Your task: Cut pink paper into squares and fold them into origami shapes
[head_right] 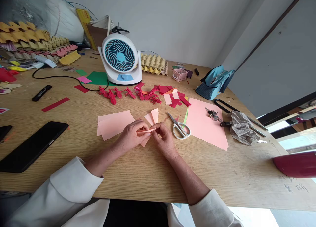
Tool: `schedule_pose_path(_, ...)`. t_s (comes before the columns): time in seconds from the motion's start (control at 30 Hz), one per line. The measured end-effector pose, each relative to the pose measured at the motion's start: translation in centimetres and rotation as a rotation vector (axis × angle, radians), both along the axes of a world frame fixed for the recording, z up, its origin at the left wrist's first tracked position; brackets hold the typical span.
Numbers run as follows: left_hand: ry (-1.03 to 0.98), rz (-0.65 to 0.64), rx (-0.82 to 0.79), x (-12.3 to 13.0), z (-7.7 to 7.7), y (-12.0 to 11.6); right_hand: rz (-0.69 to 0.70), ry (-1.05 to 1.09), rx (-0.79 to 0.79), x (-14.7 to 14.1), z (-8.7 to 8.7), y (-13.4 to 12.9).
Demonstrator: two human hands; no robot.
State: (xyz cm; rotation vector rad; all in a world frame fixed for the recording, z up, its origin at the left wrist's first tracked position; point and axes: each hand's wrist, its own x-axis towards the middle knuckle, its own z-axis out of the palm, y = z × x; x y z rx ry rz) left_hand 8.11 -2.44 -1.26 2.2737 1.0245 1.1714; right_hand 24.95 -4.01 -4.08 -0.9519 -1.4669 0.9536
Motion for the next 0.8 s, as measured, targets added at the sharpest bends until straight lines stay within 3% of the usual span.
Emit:
schedule_pose_path(0.57,0.256,0.051,0.209,-0.5,0.8,0.0,0.008,-0.014,0.001,0.4,0.2,0.1)
schedule_pose_path(0.8,0.479,0.068,0.302,-1.3,1.9,0.1,0.112,-0.212,-0.125,2.1,2.2,0.4)
